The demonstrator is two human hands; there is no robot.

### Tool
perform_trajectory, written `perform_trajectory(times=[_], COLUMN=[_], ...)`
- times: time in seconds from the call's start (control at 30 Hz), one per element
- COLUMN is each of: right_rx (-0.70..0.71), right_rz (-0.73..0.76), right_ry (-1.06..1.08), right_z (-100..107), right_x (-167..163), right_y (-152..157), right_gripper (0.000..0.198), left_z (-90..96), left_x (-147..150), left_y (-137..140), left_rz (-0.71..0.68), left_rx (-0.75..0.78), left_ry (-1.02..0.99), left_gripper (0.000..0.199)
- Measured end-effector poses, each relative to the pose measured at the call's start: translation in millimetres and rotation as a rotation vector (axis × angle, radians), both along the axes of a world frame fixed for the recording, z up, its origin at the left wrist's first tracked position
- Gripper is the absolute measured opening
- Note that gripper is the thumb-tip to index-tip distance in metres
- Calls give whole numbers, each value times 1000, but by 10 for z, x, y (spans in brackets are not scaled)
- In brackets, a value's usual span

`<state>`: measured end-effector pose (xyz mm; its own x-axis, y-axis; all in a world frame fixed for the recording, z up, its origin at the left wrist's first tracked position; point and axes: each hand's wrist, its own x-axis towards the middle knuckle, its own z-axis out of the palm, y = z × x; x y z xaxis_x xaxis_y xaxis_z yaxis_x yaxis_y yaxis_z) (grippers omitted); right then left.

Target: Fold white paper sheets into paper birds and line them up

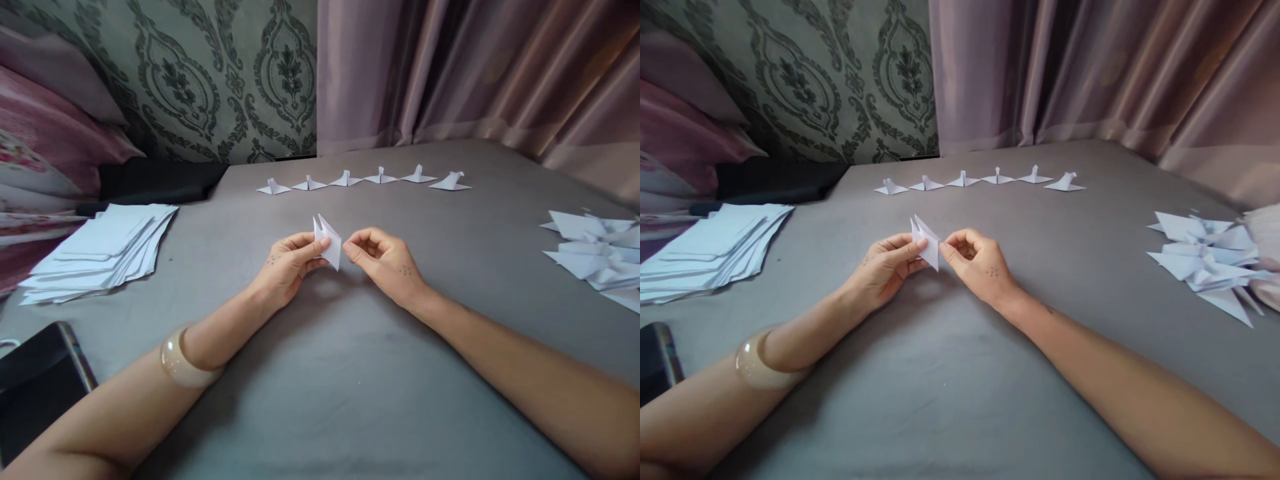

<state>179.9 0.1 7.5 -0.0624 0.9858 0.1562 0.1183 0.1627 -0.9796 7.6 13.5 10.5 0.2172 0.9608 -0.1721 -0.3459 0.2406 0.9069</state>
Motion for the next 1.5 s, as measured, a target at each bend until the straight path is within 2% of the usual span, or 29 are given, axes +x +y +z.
perform_trajectory(times=[0.3, 0.6, 0.83, 0.93, 1.03, 1.23, 1.5], right_rx=[-64, -83, -180, -154, -106, 140, 162], right_rz=[14, 38, 30, 35, 55, -64, -57], right_ry=[-115, -114, -126, -33, 4, -80, -128], right_z=[68, 6, 1, -26, -34, -23, -3], right_x=[-59, -69, -83, -65, -44, -53, -56], right_y=[-23, 5, -5, 20, 35, 2, -5], right_gripper=[22, 25, 23, 27, 28, 18, 16], left_z=[-22, 1, 1, 2, 0, -11, 2], left_x=[8, 43, 69, 77, 77, 60, 51], left_y=[-4, -42, -85, -99, -110, -111, -138], left_rz=[7, -1, 91, 109, 70, -1, -49], left_rx=[3, -32, 126, 181, 206, 194, 303], left_ry=[-12, -48, 109, 160, 219, 223, 362], left_gripper=[19, 19, 19, 19, 21, 23, 23])
